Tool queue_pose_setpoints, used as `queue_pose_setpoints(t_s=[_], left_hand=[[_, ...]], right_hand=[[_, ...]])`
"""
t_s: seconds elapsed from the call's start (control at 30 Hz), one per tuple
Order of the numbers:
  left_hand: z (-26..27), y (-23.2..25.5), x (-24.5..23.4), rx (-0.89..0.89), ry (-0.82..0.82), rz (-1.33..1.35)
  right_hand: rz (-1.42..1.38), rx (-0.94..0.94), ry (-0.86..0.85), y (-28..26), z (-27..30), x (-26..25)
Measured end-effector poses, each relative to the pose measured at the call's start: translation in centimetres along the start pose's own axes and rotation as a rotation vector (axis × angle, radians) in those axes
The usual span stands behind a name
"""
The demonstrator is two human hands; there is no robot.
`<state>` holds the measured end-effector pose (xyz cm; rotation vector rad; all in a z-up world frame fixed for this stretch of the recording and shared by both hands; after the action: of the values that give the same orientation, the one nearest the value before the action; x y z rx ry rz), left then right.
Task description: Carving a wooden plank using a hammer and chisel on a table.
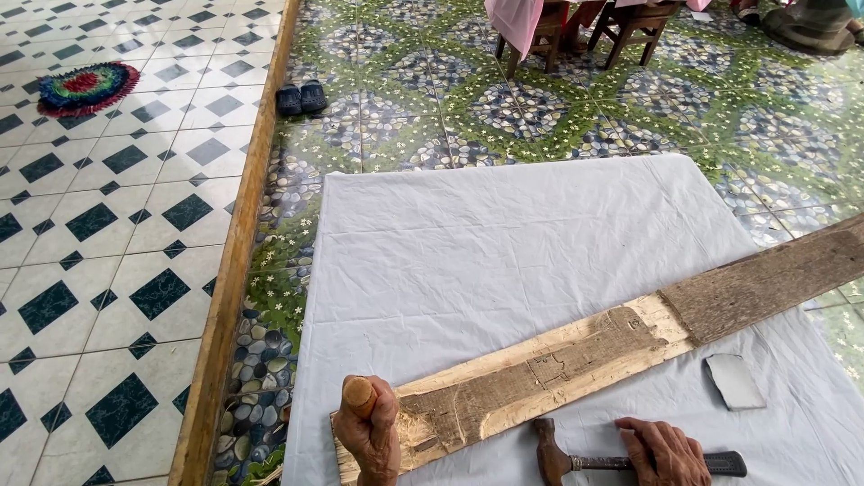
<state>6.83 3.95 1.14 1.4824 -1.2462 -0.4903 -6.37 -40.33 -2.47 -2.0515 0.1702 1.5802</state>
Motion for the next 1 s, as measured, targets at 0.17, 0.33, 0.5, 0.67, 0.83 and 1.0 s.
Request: queue_pose_setpoints(t_s=[0.17,0.33,0.5,0.67,0.83,1.0], left_hand=[[-0.1,1.0,0.5,0.006,-0.003,-0.012],[-0.3,1.7,0.5,0.017,-0.001,-0.044],[-2.5,4.9,1.9,-0.222,-0.048,0.379],[-3.5,8.8,1.3,0.056,-0.004,0.167],[-3.7,6.7,0.8,-0.005,0.065,0.286],[-3.9,7.1,1.0,0.026,0.05,0.266]], right_hand=[[0.008,-0.038,0.049,0.5,0.0,0.4],[0.066,-0.082,0.079,0.6,0.0,0.6],[0.148,-0.255,0.092,0.7,0.4,0.8],[0.066,-0.286,0.014,-0.4,0.9,0.4],[-0.007,-0.3,0.024,-0.4,1.3,0.1],[-0.043,-0.287,0.007,-0.2,1.6,0.3]])
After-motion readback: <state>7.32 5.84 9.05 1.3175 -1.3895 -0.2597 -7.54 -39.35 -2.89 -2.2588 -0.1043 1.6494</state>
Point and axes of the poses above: each hand's wrist, its own z-axis away from the middle knuckle, its own x-axis out of the palm, y = z × x, the point moved 8 cm from there along -z, towards the middle knuckle, and after that the axes turned 1 degree about -z, right-handed, at the moved point
